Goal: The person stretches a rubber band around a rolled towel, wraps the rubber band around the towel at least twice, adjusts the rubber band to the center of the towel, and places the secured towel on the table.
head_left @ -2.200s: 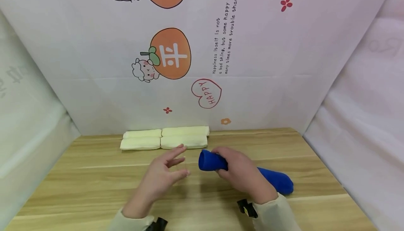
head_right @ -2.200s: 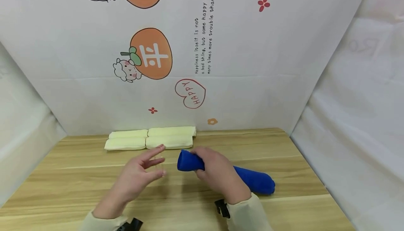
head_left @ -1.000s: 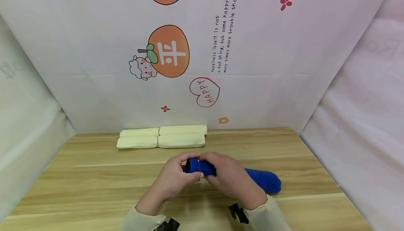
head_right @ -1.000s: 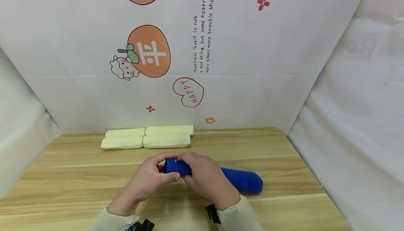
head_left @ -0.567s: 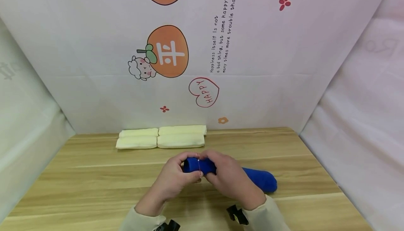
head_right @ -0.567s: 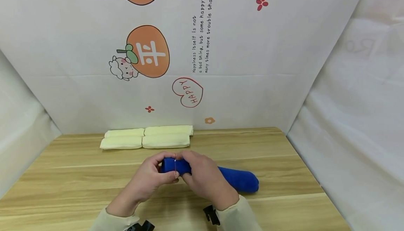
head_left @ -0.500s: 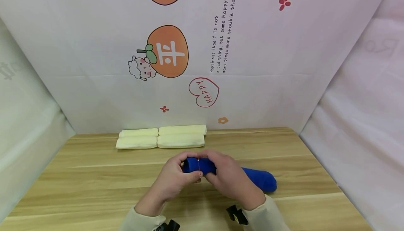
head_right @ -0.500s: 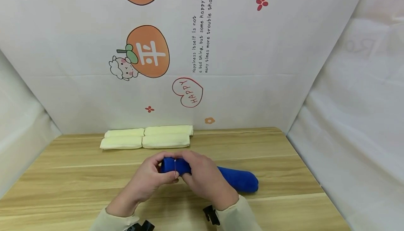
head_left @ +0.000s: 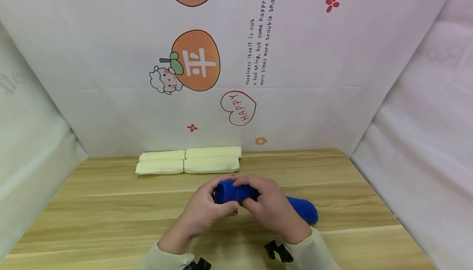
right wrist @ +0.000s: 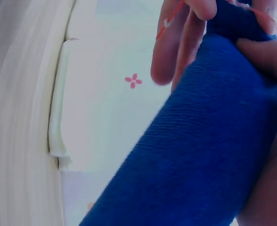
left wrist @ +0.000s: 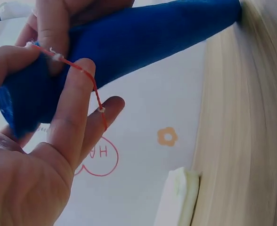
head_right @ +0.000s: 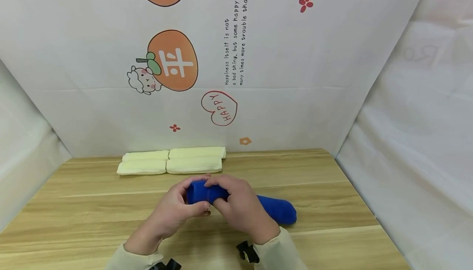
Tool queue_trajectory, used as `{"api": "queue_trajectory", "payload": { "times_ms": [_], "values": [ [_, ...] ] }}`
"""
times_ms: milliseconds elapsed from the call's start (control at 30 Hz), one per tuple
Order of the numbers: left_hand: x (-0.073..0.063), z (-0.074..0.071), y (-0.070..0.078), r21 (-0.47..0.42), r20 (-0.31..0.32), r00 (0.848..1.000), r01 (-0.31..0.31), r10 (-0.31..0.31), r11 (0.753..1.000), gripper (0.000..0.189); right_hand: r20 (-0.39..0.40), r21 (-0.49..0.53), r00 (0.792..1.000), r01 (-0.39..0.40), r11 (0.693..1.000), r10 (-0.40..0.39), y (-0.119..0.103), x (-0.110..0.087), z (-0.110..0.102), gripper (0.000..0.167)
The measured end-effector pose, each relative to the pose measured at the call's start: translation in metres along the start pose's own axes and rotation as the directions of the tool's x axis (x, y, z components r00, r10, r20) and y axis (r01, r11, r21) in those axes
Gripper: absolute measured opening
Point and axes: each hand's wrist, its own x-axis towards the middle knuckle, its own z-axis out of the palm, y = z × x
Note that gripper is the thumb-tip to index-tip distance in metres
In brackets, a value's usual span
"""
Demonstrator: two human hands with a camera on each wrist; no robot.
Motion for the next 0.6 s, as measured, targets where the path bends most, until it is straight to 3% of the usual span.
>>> {"api": "queue_trajectory", "payload": {
  "times_ms": [100, 167, 267, 333, 500, 600],
  "values": [
    [-0.001, 0.004, 0.001, 0.067, -0.009, 1.000, -0.011, 0.012, 0.998, 0.059, -0.060, 0.090, 0.995, -0.074, 0.993, 0.080, -0.005, -0.002, -0.005, 0.043],
    [-0.002, 0.006, 0.000, 0.182, -0.019, 0.999, -0.031, 0.035, 0.983, 0.053, -0.104, 0.122, 0.986, -0.115, 0.986, 0.128, -0.009, -0.002, -0.007, 0.044],
    [-0.002, 0.006, -0.003, 0.341, 0.013, 0.998, -0.063, 0.063, 0.938, 0.031, -0.166, 0.133, 0.971, -0.152, 0.979, 0.173, -0.011, -0.002, -0.011, 0.043],
    [-0.001, 0.004, -0.007, 0.419, 0.062, 0.993, -0.121, 0.104, 0.900, 0.015, -0.210, 0.139, 0.959, -0.164, 0.977, 0.191, -0.011, -0.002, -0.014, 0.041],
    [0.003, -0.003, -0.019, 0.290, 0.148, 0.957, -0.282, 0.248, 0.915, 0.009, -0.299, 0.230, 0.923, -0.178, 0.957, 0.243, -0.011, -0.002, -0.025, 0.033],
    [0.006, -0.004, -0.024, 0.261, 0.127, 0.952, -0.301, 0.277, 0.917, 0.008, -0.318, 0.301, 0.908, -0.177, 0.937, 0.274, -0.011, -0.001, -0.031, 0.031]
  ]
}}
